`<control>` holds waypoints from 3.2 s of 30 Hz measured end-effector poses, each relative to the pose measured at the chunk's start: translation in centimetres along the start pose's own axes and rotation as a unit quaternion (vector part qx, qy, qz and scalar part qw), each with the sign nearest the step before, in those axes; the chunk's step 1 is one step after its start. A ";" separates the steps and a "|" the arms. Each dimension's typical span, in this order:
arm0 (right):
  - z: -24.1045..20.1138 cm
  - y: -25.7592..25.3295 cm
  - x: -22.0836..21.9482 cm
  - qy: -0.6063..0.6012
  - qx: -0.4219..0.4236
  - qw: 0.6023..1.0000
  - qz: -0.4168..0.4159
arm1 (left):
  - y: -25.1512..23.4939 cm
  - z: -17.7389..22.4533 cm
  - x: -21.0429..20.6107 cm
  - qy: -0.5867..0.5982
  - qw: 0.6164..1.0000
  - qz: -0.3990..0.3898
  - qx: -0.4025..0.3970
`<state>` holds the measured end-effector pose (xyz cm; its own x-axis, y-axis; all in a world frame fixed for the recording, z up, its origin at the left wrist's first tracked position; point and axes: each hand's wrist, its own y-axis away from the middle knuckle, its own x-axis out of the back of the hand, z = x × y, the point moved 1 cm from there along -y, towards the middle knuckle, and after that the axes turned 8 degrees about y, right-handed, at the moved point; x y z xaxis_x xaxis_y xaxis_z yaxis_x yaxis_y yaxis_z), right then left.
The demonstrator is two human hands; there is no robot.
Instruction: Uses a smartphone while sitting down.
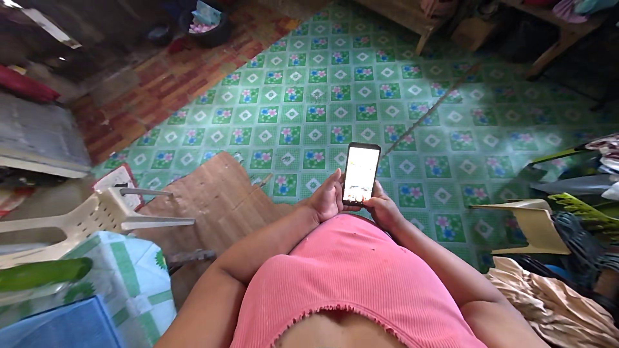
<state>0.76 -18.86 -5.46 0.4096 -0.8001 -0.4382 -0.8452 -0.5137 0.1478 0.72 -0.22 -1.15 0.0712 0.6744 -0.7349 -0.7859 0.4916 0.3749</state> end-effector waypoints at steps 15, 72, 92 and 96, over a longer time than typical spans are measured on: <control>0.6 0.2 0.3 -0.001 0.019 1.000 -0.008 | 0.4 -0.2 -0.3 0.000 1.000 0.003 0.000; -0.2 0.1 -0.5 0.017 -0.006 1.000 0.026 | 0.2 0.2 -0.4 0.000 0.997 0.067 0.032; -0.3 0.7 -0.6 0.029 0.007 1.000 -0.001 | 0.9 -0.1 -0.7 -0.029 0.998 0.058 -0.011; -0.2 0.8 -0.7 0.033 0.006 0.999 -0.001 | 1.0 -0.1 -0.5 -0.030 0.998 0.054 -0.011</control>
<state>-0.17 -18.81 -4.85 0.4330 -0.8175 -0.3797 -0.8483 -0.5120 0.1351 -0.17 -0.10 -0.46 0.0225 0.7550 -0.6554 -0.8049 0.4026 0.4361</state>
